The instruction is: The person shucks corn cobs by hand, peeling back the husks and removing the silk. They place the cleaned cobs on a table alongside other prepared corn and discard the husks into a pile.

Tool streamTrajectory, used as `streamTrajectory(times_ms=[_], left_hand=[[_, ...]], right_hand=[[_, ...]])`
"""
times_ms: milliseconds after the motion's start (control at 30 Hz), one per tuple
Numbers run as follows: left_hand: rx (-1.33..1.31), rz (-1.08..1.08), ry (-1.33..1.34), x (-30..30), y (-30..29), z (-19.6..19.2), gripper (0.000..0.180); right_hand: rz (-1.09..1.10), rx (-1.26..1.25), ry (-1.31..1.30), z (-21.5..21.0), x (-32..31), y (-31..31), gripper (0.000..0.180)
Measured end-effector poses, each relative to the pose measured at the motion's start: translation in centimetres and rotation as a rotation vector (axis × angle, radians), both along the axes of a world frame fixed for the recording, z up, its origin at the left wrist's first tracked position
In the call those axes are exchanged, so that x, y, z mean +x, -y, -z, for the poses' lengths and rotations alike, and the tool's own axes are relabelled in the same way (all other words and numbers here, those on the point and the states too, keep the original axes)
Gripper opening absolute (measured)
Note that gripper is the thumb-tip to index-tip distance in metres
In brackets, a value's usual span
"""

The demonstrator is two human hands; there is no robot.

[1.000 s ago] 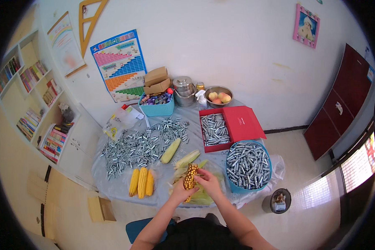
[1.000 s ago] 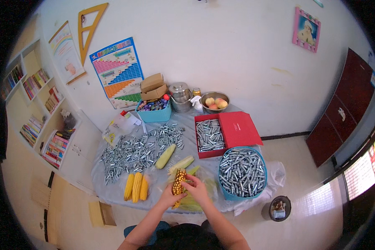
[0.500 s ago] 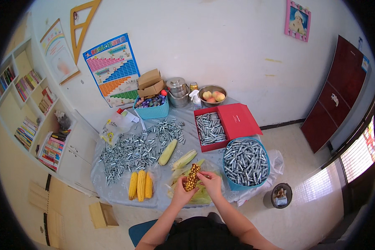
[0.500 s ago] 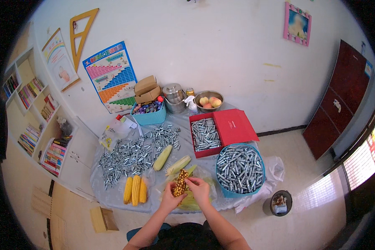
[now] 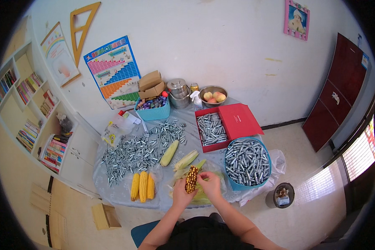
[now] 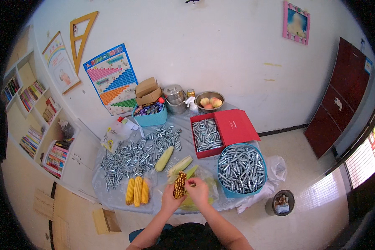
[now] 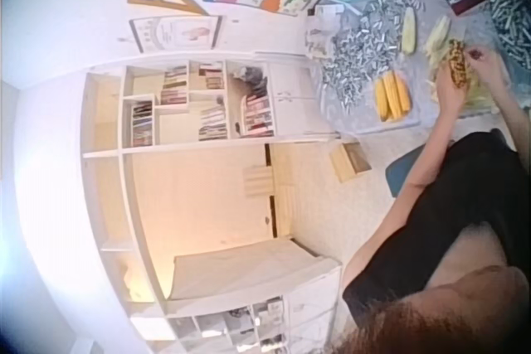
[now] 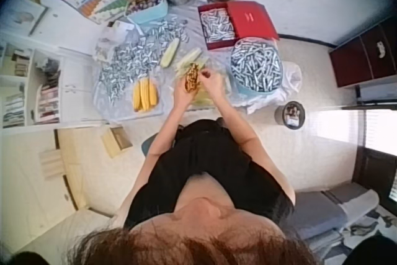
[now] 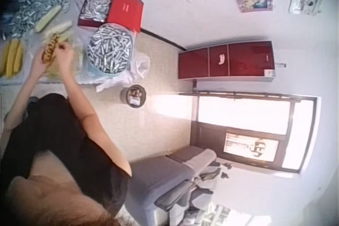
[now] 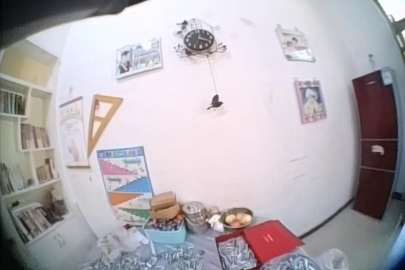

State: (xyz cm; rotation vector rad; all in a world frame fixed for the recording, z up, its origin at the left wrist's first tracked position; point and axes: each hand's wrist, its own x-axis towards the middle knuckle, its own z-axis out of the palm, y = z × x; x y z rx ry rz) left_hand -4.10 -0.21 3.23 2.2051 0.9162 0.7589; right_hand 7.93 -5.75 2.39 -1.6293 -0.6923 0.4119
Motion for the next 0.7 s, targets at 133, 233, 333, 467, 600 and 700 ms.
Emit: streamTrajectory(times_ms=[133, 233, 333, 467, 600, 700], left_hand=[[-0.021, 0.011, 0.074, 0.0, 0.0, 0.1, 0.051], [-0.097, 0.019, 0.162, -0.1, -0.5, 0.5, 0.050], [-0.193, 0.005, 0.202, -0.4, -0.9, 0.7, 0.050], [-0.278, 0.006, 0.214, -0.8, -1.0, 0.6, 0.053], [-0.384, 0.012, 0.261, -0.5, -1.1, 1.1, 0.056], [-0.319, 0.021, 0.200, -0.6, -0.3, -0.7, 0.059]], right_hand=[[0.073, -0.030, 0.073, -0.9, -0.4, 0.0, 0.012], [0.048, 0.090, -0.222, 0.2, 0.1, -0.3, 0.009], [-0.013, 0.286, -0.753, 1.1, 1.3, -0.2, 0.008], [-0.129, 0.296, -0.825, 0.6, 1.5, 0.1, 0.011], [-0.311, 0.201, -0.394, 2.2, -0.1, -1.1, 0.020], [-0.265, 0.142, -0.414, 2.7, 0.2, -0.8, 0.020]])
